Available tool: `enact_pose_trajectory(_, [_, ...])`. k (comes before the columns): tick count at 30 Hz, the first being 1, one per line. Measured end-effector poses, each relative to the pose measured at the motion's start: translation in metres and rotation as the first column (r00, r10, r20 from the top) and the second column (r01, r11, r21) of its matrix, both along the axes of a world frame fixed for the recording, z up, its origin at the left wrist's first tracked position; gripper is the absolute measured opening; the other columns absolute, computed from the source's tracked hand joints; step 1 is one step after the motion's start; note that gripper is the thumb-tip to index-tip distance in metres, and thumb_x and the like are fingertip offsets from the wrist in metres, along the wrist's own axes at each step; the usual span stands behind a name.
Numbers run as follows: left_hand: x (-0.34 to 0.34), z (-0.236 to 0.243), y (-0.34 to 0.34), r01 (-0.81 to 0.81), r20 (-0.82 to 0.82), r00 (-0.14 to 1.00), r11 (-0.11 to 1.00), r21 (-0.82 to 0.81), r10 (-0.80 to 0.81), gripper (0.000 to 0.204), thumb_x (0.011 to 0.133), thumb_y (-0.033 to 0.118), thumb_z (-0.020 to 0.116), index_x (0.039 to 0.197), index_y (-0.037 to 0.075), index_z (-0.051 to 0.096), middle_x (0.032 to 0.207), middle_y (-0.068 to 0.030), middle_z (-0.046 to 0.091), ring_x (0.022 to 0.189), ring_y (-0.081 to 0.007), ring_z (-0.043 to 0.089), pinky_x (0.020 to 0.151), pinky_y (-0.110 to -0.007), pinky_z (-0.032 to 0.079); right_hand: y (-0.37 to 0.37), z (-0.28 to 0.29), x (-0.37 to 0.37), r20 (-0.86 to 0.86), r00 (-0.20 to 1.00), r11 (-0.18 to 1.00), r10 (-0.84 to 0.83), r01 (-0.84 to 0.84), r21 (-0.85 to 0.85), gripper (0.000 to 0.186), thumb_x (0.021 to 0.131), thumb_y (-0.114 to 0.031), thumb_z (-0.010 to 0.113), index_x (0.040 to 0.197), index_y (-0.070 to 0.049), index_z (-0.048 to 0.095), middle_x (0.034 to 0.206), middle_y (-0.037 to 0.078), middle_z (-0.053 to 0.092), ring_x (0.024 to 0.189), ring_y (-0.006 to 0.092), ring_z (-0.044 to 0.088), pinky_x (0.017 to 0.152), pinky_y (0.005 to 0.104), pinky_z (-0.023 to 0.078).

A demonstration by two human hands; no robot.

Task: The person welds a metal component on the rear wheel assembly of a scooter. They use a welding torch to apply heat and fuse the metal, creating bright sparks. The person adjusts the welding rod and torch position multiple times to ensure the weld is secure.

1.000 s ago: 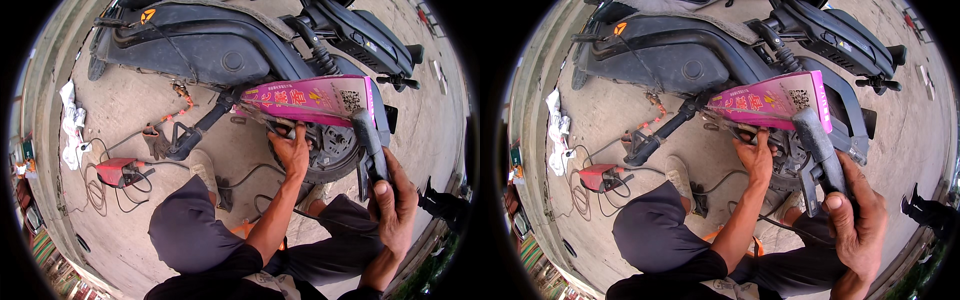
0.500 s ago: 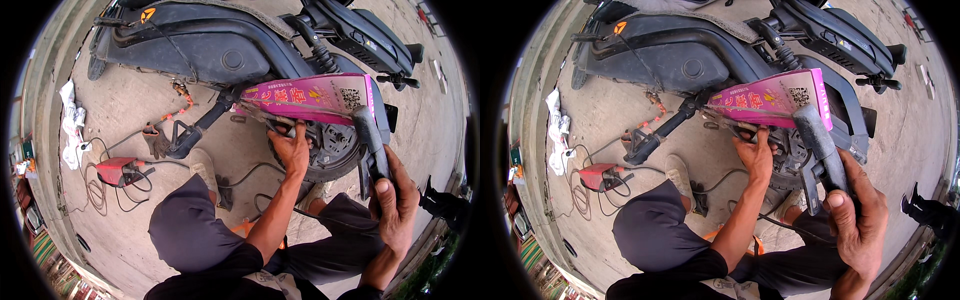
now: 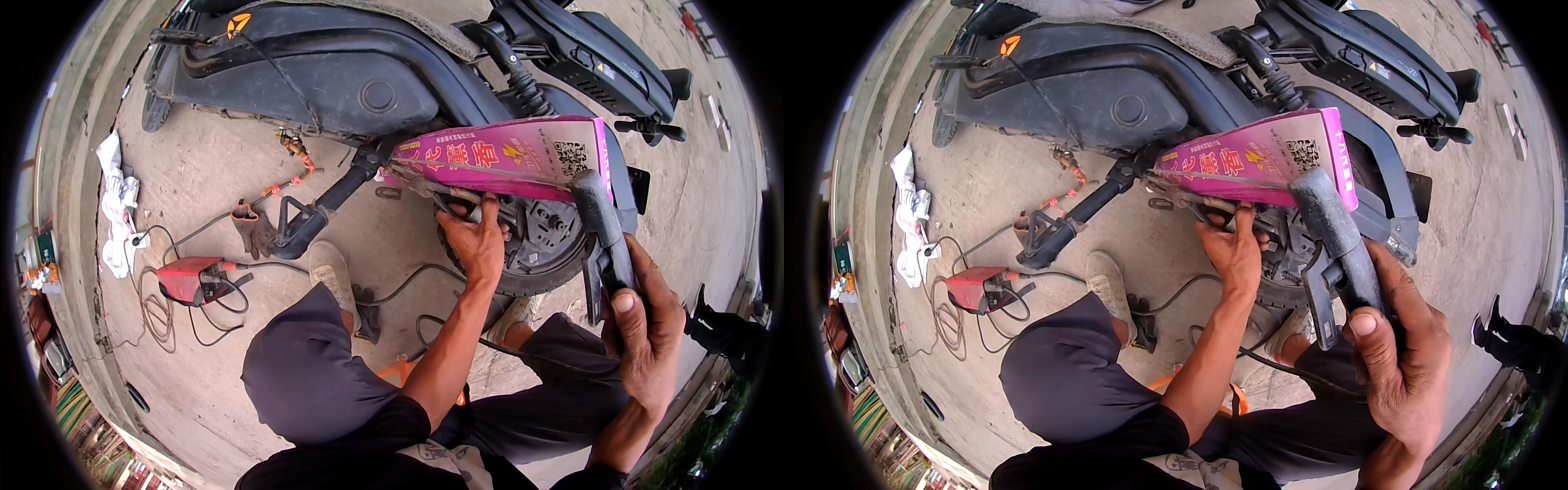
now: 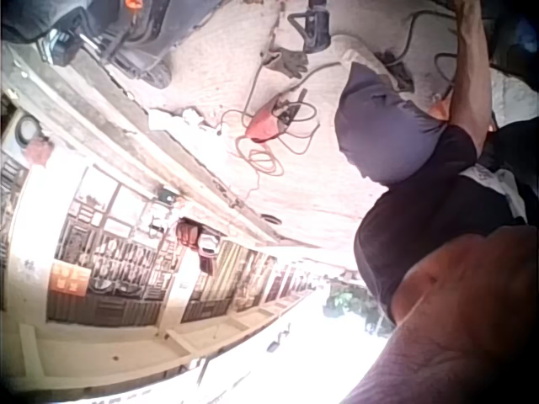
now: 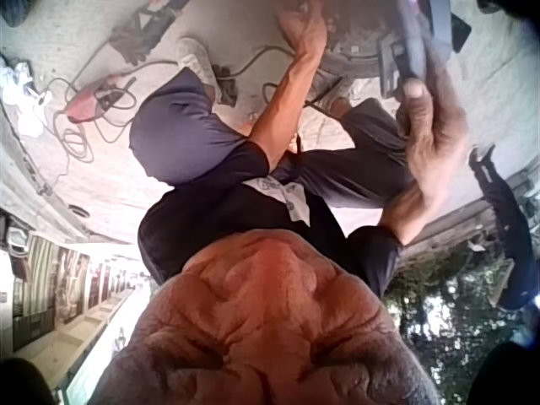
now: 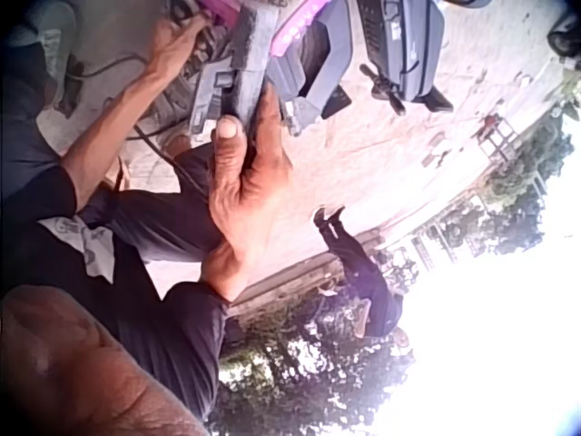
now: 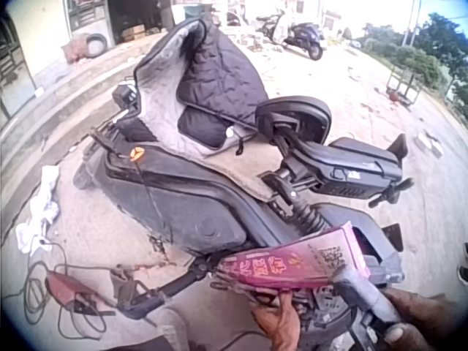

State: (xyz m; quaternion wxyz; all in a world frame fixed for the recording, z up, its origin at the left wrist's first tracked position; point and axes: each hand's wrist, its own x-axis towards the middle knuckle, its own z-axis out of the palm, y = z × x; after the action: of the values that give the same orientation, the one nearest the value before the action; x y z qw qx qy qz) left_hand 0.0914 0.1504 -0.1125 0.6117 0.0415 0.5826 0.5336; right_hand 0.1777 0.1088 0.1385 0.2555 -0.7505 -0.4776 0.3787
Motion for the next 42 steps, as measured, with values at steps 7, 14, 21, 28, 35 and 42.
enact_pose_trajectory(7, [-0.006,0.001,0.001,-0.007,-0.011,1.000,1.000,0.024,0.008,0.048,0.092,0.020,0.076,0.108,0.006,0.033,0.084,-0.0099,0.057,0.050,-0.0155,0.060,0.041,-0.026,0.051,0.001,-0.002,-0.002,-0.023,0.999,0.999,-0.042,0.042,-0.005,0.062,0.102,-0.040,0.065,0.143,0.006,0.055,0.067,-0.002,0.056,0.049,0.0038,0.047,0.045,0.0216,0.034])
enact_pose_trajectory(14, [0.000,0.002,0.001,-0.002,-0.045,0.999,0.999,0.047,0.004,0.048,0.092,0.019,0.075,0.106,0.006,0.032,0.090,-0.0108,0.057,0.048,-0.0136,0.059,0.039,-0.025,0.049,0.001,0.001,0.000,-0.002,1.000,1.000,0.005,-0.005,-0.014,0.063,0.101,-0.041,0.066,0.141,0.006,0.056,0.068,-0.001,0.056,0.051,0.0038,0.049,0.045,0.0216,0.035])
enact_pose_trajectory(21, [-0.005,-0.011,-0.003,-0.017,-0.136,0.990,0.998,0.054,0.024,0.047,0.093,0.019,0.074,0.110,0.005,0.033,0.086,-0.0107,0.060,0.048,-0.0135,0.058,0.039,-0.026,0.049,-0.001,-0.008,0.000,-0.022,0.999,0.999,0.032,-0.032,0.005,0.063,0.103,-0.040,0.062,0.145,0.005,0.052,0.066,-0.003,0.051,0.049,0.0027,0.045,0.044,0.0207,0.033])
enact_pose_trajectory(28, [-0.003,0.002,0.001,-0.010,0.003,1.000,1.000,0.003,0.010,0.049,0.092,0.020,0.076,0.108,0.007,0.031,0.084,-0.0115,0.061,0.047,-0.0140,0.058,0.040,-0.027,0.048,-0.008,-0.010,0.006,0.032,0.999,0.999,0.040,-0.041,0.022,0.064,0.106,-0.041,0.058,0.149,0.005,0.047,0.063,-0.005,0.047,0.047,0.0019,0.041,0.044,0.0205,0.030])
enact_pose_trajectory(35, [-0.002,0.003,0.001,-0.015,0.023,1.000,1.000,0.012,0.014,0.055,0.090,0.022,0.079,0.109,0.006,0.030,0.078,-0.0107,0.057,0.048,-0.0161,0.057,0.041,-0.029,0.046,-0.008,-0.008,0.004,0.055,0.998,0.999,0.041,-0.042,0.011,0.064,0.105,-0.042,0.058,0.149,0.004,0.047,0.063,-0.005,0.047,0.047,0.0018,0.040,0.044,0.0205,0.030])
enact_pose_trajectory(42, [-0.002,0.002,0.001,-0.012,0.020,1.000,1.000,0.013,0.012,0.054,0.091,0.021,0.078,0.109,0.007,0.030,0.078,-0.0095,0.055,0.048,-0.0155,0.056,0.041,-0.029,0.046,-0.006,-0.007,0.005,0.033,0.998,0.999,0.050,-0.050,-0.010,0.064,0.105,-0.041,0.059,0.149,0.004,0.048,0.065,-0.005,0.048,0.048,0.0018,0.041,0.044,0.0200,0.030])
